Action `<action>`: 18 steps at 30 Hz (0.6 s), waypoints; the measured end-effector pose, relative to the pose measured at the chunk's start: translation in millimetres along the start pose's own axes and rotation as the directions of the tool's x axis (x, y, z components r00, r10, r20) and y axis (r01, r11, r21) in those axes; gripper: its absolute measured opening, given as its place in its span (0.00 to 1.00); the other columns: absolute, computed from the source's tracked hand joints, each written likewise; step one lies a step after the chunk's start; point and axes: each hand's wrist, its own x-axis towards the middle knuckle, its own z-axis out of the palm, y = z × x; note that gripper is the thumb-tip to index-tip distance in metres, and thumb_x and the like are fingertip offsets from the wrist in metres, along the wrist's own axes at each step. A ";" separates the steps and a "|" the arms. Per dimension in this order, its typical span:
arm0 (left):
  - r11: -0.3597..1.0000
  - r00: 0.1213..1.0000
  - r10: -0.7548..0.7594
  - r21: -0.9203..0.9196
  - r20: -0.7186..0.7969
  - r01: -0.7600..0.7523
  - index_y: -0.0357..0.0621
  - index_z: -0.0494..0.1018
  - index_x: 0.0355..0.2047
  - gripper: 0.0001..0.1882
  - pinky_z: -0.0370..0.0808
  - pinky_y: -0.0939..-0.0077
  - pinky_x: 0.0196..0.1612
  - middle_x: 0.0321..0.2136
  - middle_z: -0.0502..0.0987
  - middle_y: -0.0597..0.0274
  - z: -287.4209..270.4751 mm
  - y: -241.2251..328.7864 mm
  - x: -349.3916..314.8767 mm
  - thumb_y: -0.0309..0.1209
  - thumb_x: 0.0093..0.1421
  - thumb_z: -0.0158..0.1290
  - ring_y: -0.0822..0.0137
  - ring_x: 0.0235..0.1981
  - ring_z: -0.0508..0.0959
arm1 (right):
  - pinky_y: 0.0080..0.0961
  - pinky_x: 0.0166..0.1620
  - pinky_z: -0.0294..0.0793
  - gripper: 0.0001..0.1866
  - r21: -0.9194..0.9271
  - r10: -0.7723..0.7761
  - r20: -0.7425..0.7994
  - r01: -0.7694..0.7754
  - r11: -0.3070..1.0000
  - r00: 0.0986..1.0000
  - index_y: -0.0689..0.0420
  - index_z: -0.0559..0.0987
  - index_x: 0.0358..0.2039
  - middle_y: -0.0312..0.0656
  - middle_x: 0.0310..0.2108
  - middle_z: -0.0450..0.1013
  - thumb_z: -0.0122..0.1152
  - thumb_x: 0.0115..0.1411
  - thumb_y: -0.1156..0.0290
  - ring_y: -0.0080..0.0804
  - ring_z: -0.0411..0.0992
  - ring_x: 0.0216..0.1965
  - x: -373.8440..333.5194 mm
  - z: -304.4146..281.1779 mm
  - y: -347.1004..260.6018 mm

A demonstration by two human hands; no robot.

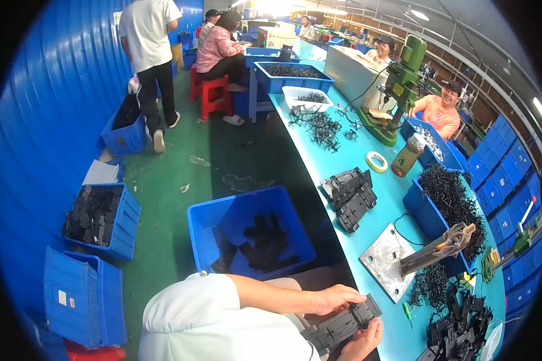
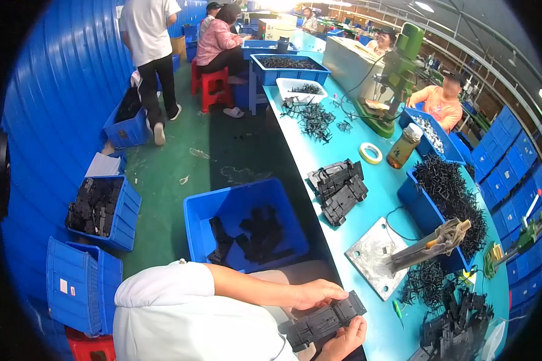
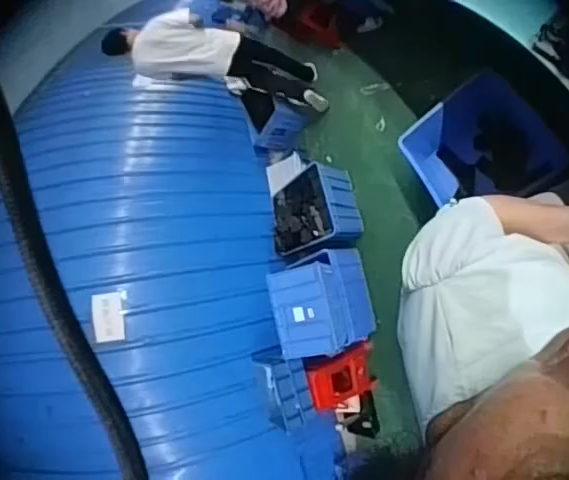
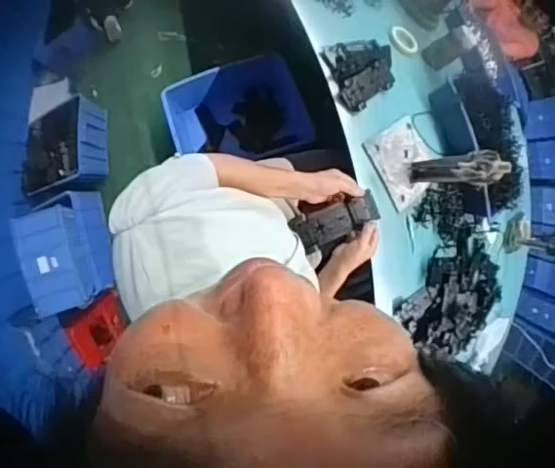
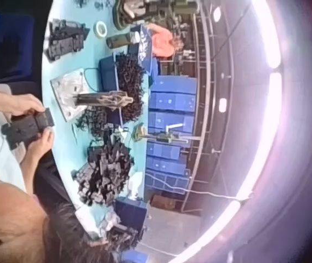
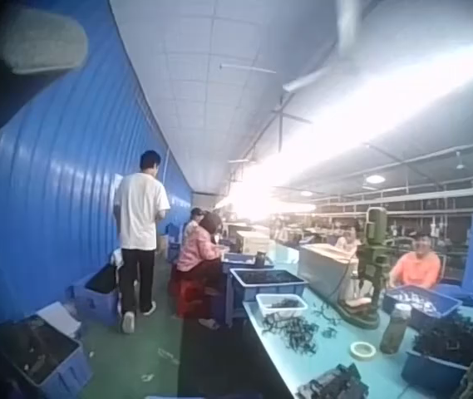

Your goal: Assembling components onto a plastic toy truck chassis using a manual press tool.

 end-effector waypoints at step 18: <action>1.000 1.000 0.013 0.005 0.009 -0.013 0.42 0.76 0.41 0.13 0.70 0.80 0.37 0.34 0.76 0.67 -5.7 15.7 6.5 0.37 0.61 0.53 0.76 0.33 0.74 | 0.17 0.27 0.75 0.09 0.196 0.104 0.258 -0.157 0.968 0.961 0.64 0.75 0.40 0.36 0.30 0.75 0.55 0.62 0.73 0.21 0.73 0.25 20.9 -11.9 -6.6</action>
